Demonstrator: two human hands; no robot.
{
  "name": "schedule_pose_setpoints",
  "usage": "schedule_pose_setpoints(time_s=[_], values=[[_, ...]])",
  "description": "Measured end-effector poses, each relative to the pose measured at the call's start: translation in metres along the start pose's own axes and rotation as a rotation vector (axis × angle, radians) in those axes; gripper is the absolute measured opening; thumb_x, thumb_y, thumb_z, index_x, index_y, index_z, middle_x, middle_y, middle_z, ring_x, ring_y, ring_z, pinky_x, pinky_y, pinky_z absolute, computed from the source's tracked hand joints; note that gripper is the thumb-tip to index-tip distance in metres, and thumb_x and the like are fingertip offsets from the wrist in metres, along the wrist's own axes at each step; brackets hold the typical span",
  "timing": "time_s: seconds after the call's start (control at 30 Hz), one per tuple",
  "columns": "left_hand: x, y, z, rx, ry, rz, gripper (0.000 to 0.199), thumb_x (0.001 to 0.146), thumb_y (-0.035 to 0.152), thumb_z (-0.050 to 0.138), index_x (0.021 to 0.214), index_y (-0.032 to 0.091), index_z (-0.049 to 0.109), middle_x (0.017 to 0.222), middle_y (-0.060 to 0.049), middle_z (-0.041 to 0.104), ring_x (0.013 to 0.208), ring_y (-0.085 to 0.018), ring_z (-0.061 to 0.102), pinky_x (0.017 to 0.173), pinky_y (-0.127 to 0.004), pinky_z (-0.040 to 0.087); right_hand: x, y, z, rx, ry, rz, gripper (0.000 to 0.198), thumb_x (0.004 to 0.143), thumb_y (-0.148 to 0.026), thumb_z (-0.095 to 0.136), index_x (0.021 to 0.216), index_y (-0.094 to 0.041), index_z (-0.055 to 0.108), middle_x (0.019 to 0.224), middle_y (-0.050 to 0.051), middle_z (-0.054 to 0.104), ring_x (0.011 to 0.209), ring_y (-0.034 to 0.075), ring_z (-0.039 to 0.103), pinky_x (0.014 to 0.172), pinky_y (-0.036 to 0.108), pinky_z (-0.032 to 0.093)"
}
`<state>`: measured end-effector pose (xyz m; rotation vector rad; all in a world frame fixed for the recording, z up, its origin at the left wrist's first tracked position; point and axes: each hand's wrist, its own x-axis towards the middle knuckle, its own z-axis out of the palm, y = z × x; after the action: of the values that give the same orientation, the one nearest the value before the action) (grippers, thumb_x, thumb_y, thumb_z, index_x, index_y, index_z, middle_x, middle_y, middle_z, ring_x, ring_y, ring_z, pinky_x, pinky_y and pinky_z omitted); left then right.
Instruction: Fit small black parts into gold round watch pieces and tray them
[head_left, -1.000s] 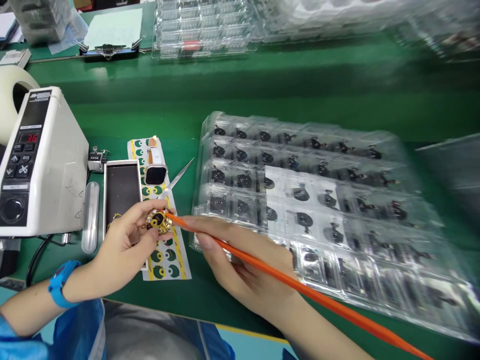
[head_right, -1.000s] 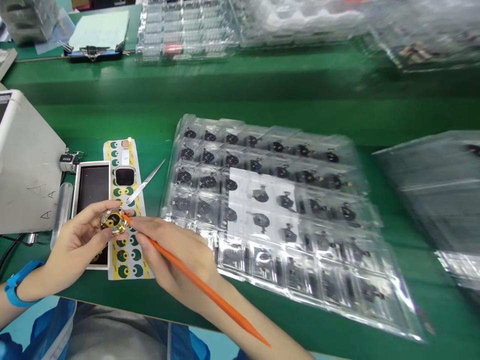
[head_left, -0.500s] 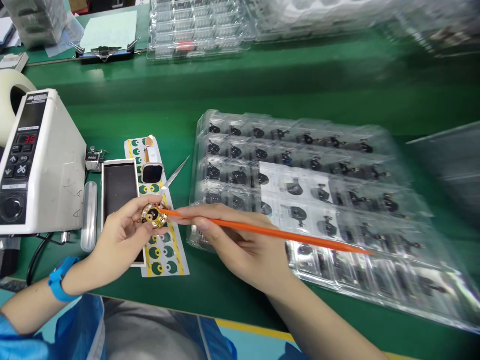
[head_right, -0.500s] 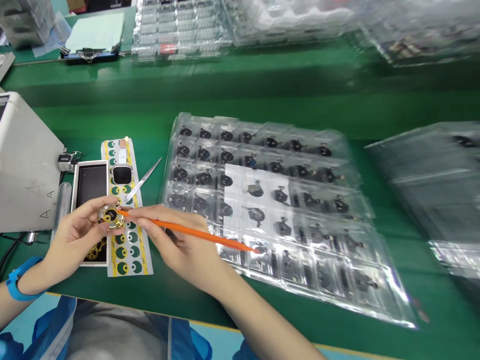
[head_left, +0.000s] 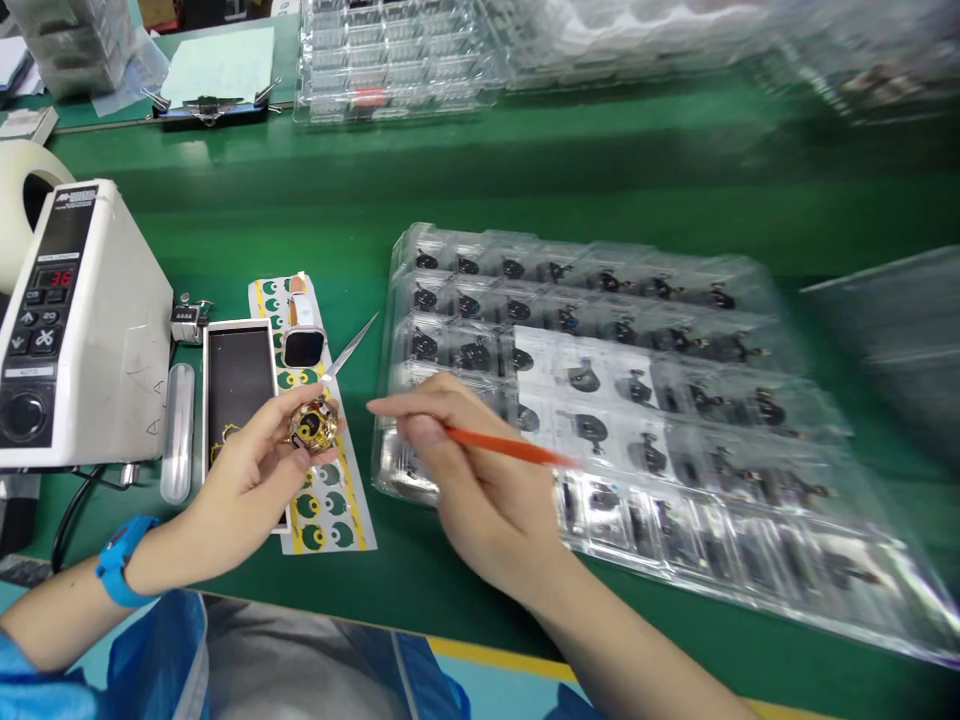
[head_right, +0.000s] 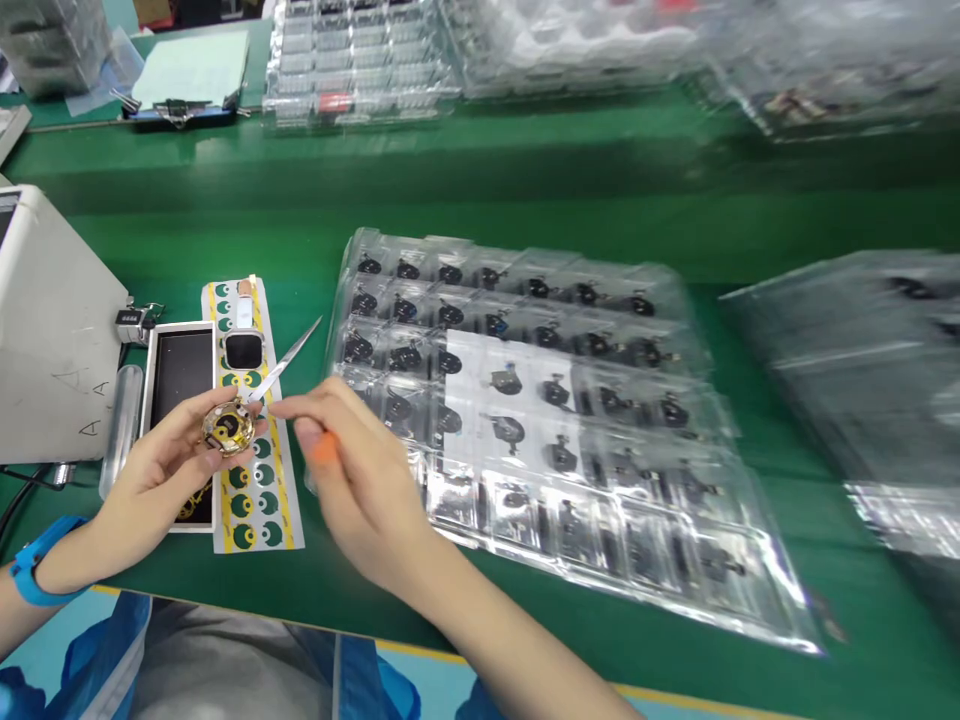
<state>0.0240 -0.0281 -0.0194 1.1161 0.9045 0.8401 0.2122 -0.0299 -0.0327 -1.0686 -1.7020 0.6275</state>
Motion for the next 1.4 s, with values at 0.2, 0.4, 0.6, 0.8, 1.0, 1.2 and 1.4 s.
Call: schedule_pose_setpoints(time_s=[0.2, 0.4, 0.6, 0.8, 1.0, 1.2, 1.4], values=[[-0.007, -0.004, -0.003, 0.210, -0.074, -0.024, 0.047, 0.098, 0.021, 0.046, 0.143, 0.033, 0.042, 0.115, -0.004, 0.065, 0.095, -0.019, 0.066, 0.103, -0.042, 0.049, -0.003, -0.002, 0.021, -0.196, 0.009, -0.057, 0.013, 0.086, -0.006, 0.059, 0.089, -0.019, 0.060, 0.071, 0.000, 0.059, 0.061, 0.012, 0.057, 0.049, 0.023, 0.042], [-0.006, -0.003, -0.001, 0.277, -0.103, 0.012, 0.047, 0.098, 0.024, 0.044, 0.144, 0.028, 0.041, 0.132, -0.007, 0.058, 0.104, -0.022, 0.064, 0.101, -0.039, 0.050, -0.002, -0.004, 0.022, -0.198, 0.002, -0.003, 0.014, 0.087, -0.006, 0.055, 0.084, -0.020, 0.059, 0.068, -0.001, 0.058, 0.056, 0.010, 0.053, 0.045, 0.022, 0.037], [-0.004, 0.000, 0.000, 0.360, -0.110, 0.028, 0.048, 0.096, 0.019, 0.044, 0.143, 0.020, 0.041, 0.139, -0.011, 0.054, 0.122, -0.025, 0.055, 0.106, -0.039, 0.044, 0.000, 0.000, 0.024, -0.146, -0.018, -0.038, 0.016, 0.079, -0.002, 0.052, 0.076, -0.018, 0.055, 0.065, -0.003, 0.052, 0.054, 0.008, 0.046, 0.045, 0.019, 0.033], [-0.003, -0.005, -0.003, 0.306, -0.081, -0.009, 0.048, 0.096, 0.021, 0.044, 0.144, 0.027, 0.042, 0.102, -0.005, 0.069, 0.094, -0.023, 0.064, 0.090, -0.038, 0.052, 0.007, -0.006, 0.018, 0.178, -0.105, 0.231, 0.013, 0.077, -0.012, 0.054, 0.066, -0.018, 0.054, 0.056, -0.006, 0.045, 0.046, 0.006, 0.032, 0.040, 0.018, 0.025], [-0.002, -0.001, -0.002, 0.426, -0.017, 0.062, 0.047, 0.093, 0.016, 0.046, 0.139, 0.025, 0.049, 0.093, -0.004, 0.068, 0.076, -0.020, 0.062, 0.071, -0.031, 0.051, 0.008, -0.013, 0.014, 0.355, -0.162, 0.383, 0.013, 0.074, -0.021, 0.057, 0.062, -0.018, 0.052, 0.054, -0.004, 0.043, 0.046, 0.007, 0.034, 0.040, 0.019, 0.026], [0.000, 0.001, -0.002, 0.510, -0.015, 0.088, 0.050, 0.092, 0.015, 0.042, 0.140, 0.022, 0.048, 0.092, -0.004, 0.068, 0.068, -0.020, 0.061, 0.069, -0.034, 0.052, 0.004, -0.013, 0.020, 0.332, -0.137, 0.252, 0.013, 0.076, -0.014, 0.058, 0.064, -0.019, 0.053, 0.054, -0.005, 0.045, 0.044, 0.006, 0.032, 0.039, 0.018, 0.025], [0.003, -0.006, -0.006, 0.304, 0.063, 0.086, 0.045, 0.092, 0.017, 0.048, 0.137, 0.027, 0.051, 0.127, -0.004, 0.062, 0.111, -0.026, 0.062, 0.096, -0.039, 0.053, 0.003, -0.017, 0.016, 0.282, -0.141, 0.107, 0.016, 0.078, -0.008, 0.057, 0.069, -0.020, 0.053, 0.056, -0.006, 0.048, 0.044, 0.006, 0.039, 0.040, 0.018, 0.029]])
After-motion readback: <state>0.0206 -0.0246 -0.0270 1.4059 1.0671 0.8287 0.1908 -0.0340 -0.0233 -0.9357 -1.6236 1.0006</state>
